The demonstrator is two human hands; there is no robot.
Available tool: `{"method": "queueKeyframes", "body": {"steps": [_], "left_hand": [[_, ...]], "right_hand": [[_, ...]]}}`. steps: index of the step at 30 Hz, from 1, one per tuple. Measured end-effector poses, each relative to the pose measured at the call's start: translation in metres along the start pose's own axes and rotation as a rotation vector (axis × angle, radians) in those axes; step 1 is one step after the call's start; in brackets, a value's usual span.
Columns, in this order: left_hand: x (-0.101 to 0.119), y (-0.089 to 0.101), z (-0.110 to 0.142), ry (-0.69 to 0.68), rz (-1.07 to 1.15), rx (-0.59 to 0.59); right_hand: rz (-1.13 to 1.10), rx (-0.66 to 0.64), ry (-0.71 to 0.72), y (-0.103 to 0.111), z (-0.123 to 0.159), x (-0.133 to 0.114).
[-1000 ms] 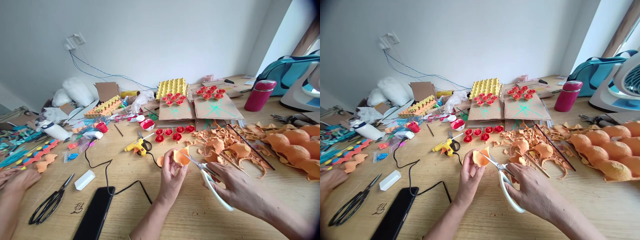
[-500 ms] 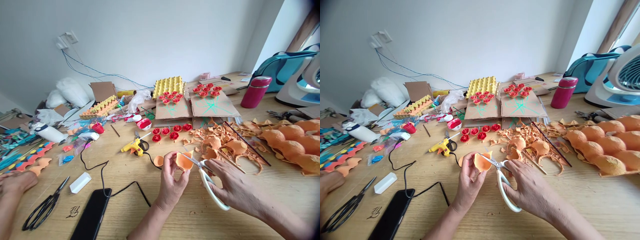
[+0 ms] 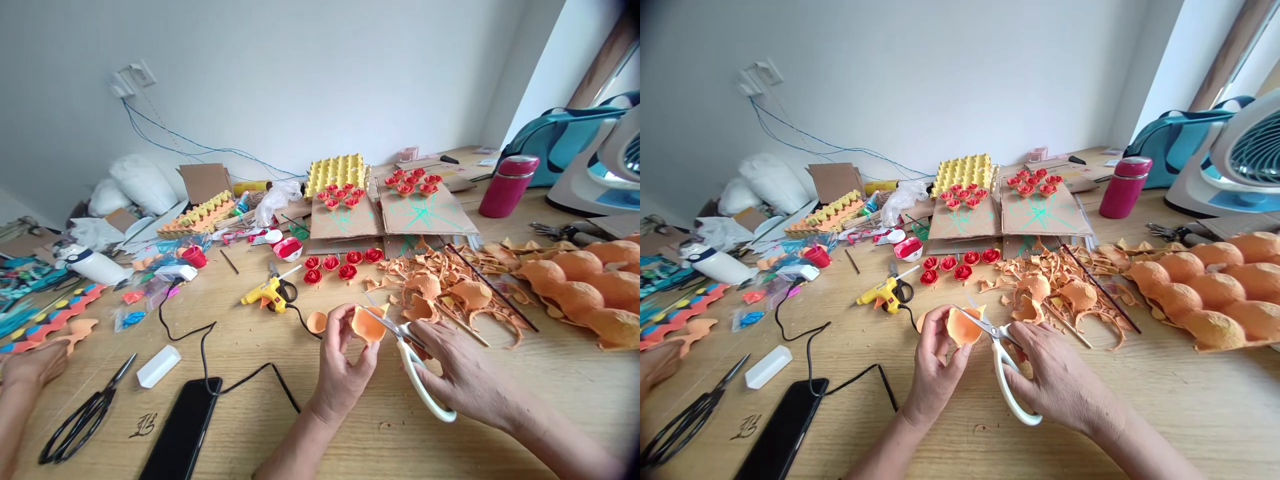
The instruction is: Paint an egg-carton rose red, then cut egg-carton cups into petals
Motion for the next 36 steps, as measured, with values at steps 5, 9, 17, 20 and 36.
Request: {"method": "queueKeyframes", "body": {"steps": [5,9,17,20,36], "left_hand": [[-0.001,0.001,0.001,0.016,0.013,-0.044],[0.000,0.001,0.002,0.021,0.007,-0.059],[-0.002,0.002,0.002,0.006,0.014,-0.060],[-0.005,0.003,0.002,-0.034,-0.049,-0.112],[-0.008,0.004,0.004,-0.220,-0.351,-0.197]], "right_hand": [[-0.017,0.011,0.021,-0.001,0.002,-0.001],[-0.026,0.013,0.029,-0.002,0.002,-0.001],[-0.037,0.003,0.034,-0.002,0.004,0.000],[-0.047,0.004,0.045,-0.004,0.003,0.002],[-0.033,0.041,0.069,-0.011,-0.001,0.004]]}}
Point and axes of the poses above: each hand's wrist, its own z-axis away from the middle knuckle, its own y-axis out of the back of the hand, x = y × z, the point moved 2 cm from there along -z, towards the middle knuckle, and after that the axes turned 15 degrees about -x, right-handed, at the moved point
